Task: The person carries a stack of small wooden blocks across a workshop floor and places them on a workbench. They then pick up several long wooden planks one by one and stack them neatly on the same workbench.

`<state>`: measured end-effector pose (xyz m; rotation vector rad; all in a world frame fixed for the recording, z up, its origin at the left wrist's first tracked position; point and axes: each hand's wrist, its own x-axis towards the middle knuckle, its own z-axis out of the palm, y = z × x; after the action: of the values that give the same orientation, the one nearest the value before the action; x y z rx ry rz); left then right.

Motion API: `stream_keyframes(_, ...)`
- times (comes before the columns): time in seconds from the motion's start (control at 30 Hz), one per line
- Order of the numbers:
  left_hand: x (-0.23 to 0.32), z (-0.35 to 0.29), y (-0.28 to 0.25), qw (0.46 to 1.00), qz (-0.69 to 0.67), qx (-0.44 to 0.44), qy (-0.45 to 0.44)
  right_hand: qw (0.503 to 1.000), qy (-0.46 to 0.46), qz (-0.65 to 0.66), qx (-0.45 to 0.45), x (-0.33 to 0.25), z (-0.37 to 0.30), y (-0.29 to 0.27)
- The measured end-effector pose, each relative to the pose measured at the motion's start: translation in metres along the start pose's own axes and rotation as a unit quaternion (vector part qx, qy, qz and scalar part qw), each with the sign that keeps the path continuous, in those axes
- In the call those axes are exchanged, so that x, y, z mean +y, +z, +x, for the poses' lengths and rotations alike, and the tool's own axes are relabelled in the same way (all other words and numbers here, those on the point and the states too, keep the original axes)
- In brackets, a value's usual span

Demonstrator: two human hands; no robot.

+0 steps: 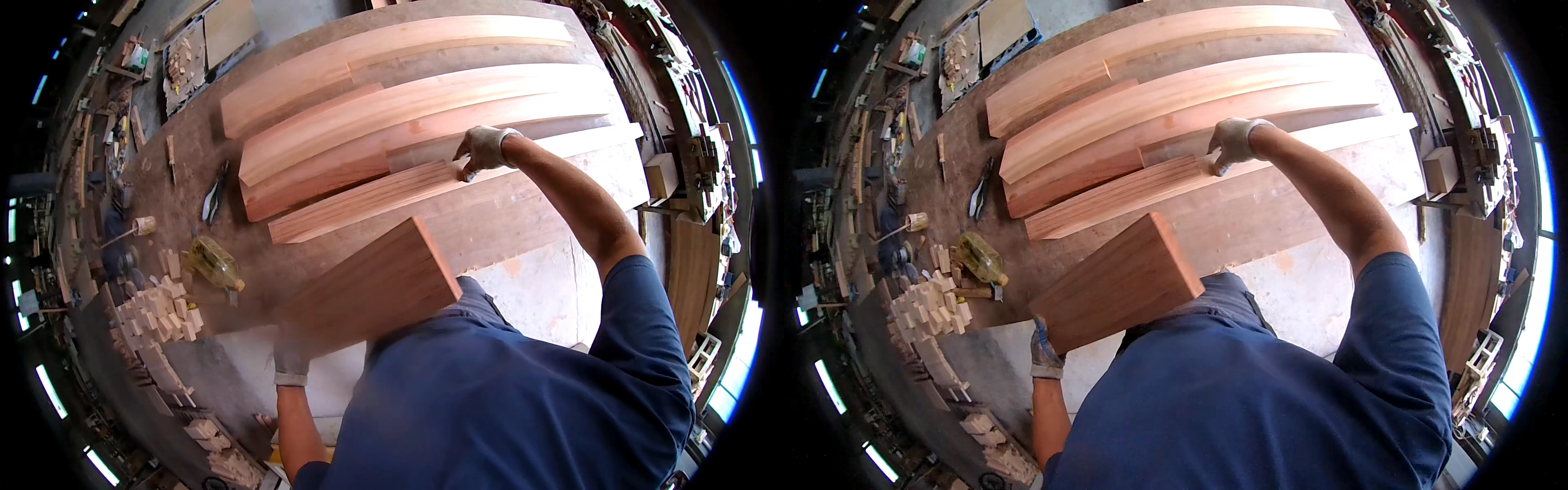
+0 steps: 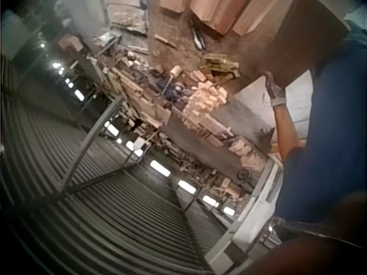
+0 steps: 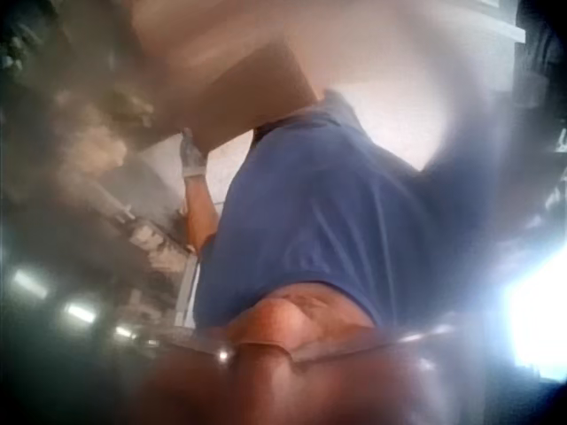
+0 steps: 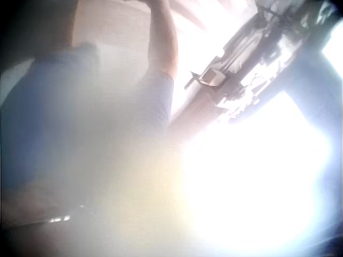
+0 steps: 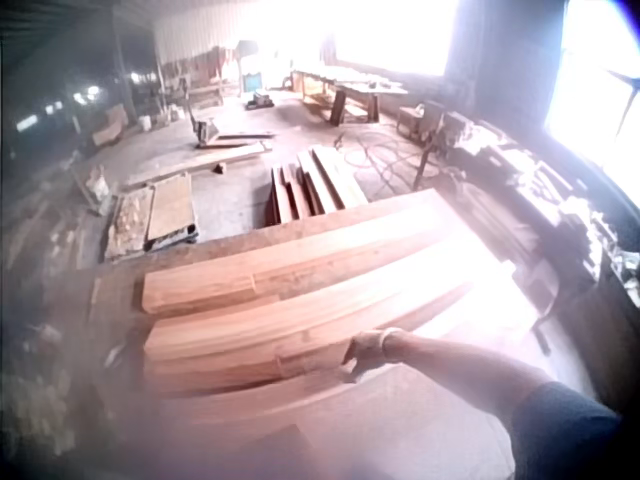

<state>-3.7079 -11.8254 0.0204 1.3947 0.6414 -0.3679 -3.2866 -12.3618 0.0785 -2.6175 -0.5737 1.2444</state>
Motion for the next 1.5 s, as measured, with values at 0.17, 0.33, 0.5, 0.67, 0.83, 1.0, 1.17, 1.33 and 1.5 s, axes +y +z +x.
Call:
stream_keyframes(0.17, 0.032, 0.056, 0.049, 0.972, -0.215, 0.018, -0.095, 0.995, -0.048, 0.029, 0.086, 0.011, -0.009, 0.030)
stream_keyframes(0.33, 0.054, 0.092, 0.067, 0.982, 0.013, 0.113, -0.153, 0.861, -0.070, 0.040, 0.503, 0.007, -0.065, 0.082)
stream_keyframes(0.5, 0.107, 0.099, 0.105, 0.953, 0.040, 0.161, -0.255, 0.887, 0.128, 0.369, 0.246, -0.038, -0.105, 0.184)
stream_keyframes(0.67, 0.079, 0.150, 0.040, 0.971, 0.042, 0.055, -0.231, 0.561, 0.049, 0.817, 0.127, -0.074, -0.090, 0.229)
stream_keyframes(0.83, 0.155, 0.116, 0.113, 0.950, -0.227, 0.086, -0.197, 0.527, 0.025, 0.827, 0.194, -0.082, -0.076, 0.204)
stream_keyframes(1.0, 0.106, 0.095, 0.078, 0.978, -0.037, 0.201, -0.042, 0.581, 0.040, 0.791, 0.188, -0.086, -0.079, 0.187)
stream_keyframes(1.17, 0.147, 0.054, 0.227, 0.797, 0.483, 0.202, 0.302, 0.614, 0.058, 0.769, 0.167, -0.074, -0.072, 0.196)
stream_keyframes(1.33, 0.169, 0.102, 0.326, 0.651, 0.649, 0.015, 0.393, 0.729, 0.060, 0.627, 0.268, -0.065, -0.070, 0.200)
stream_keyframes(1.5, 0.164, 0.138, 0.347, 0.580, 0.721, -0.028, 0.379, 0.781, 0.032, 0.548, 0.298, -0.070, -0.062, 0.201)
